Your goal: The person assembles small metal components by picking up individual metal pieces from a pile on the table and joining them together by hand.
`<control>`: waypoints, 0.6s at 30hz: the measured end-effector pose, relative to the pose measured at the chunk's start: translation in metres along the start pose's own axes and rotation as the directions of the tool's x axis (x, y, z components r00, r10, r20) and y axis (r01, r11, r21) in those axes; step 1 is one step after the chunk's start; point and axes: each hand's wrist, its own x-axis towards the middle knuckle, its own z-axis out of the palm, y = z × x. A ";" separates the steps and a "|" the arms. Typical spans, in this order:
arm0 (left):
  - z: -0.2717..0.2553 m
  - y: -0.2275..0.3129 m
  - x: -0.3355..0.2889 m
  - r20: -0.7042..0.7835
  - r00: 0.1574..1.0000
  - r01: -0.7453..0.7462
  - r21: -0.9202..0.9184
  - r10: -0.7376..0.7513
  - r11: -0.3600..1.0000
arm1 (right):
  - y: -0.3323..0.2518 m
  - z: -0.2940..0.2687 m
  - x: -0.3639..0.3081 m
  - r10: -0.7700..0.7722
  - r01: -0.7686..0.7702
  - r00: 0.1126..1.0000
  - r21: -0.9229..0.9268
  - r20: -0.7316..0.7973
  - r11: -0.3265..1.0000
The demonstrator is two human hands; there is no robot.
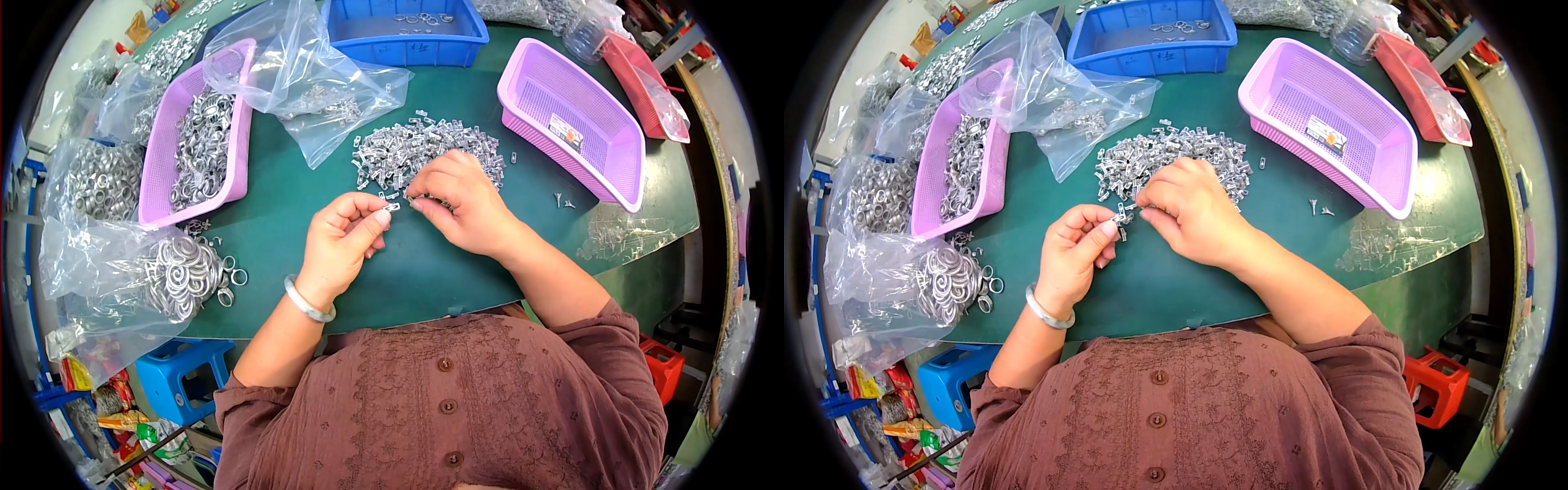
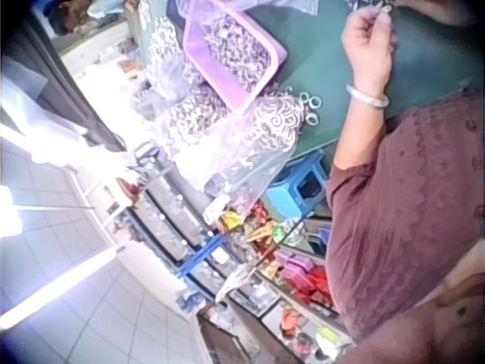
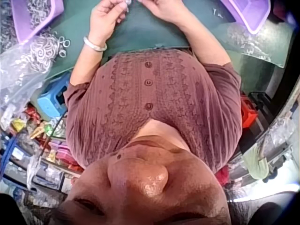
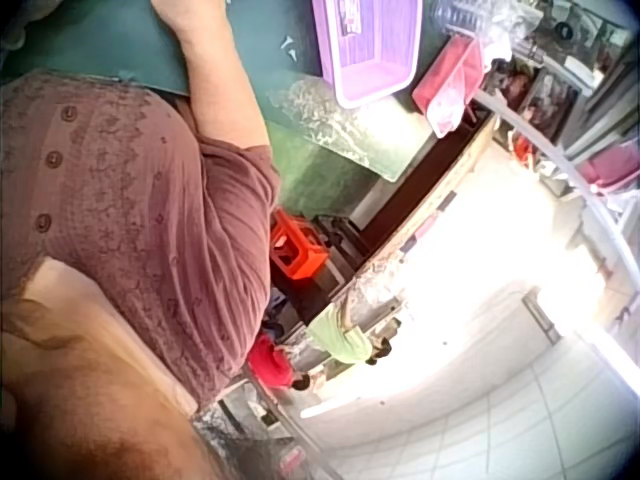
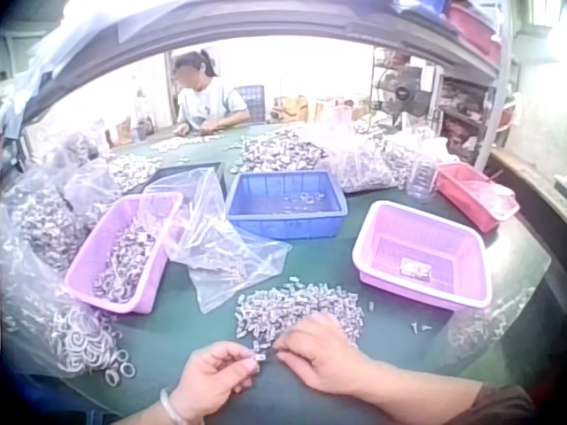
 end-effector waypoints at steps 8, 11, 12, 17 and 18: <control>-0.013 0.001 0.005 0.122 0.987 0.149 -0.481 -0.102 0.864 | -0.002 0.003 -0.003 -0.003 0.036 0.995 -0.344 0.095 0.938; -0.015 0.000 0.005 0.159 0.983 0.157 -0.516 -0.086 0.842 | 0.000 0.006 -0.003 -0.005 0.034 0.997 -0.358 0.080 0.933; -0.015 -0.001 0.005 0.172 0.982 0.159 -0.519 -0.079 0.840 | 0.000 0.006 -0.003 -0.006 0.034 0.997 -0.359 0.081 0.933; -0.015 -0.001 0.005 0.163 0.978 0.195 -0.460 -0.134 0.866 | -0.004 0.007 -0.002 0.027 0.010 0.995 -0.367 0.096 0.930; -0.014 0.000 0.004 0.155 0.977 0.201 -0.446 -0.146 0.872 | -0.003 0.008 -0.002 0.027 0.010 0.995 -0.367 0.096 0.930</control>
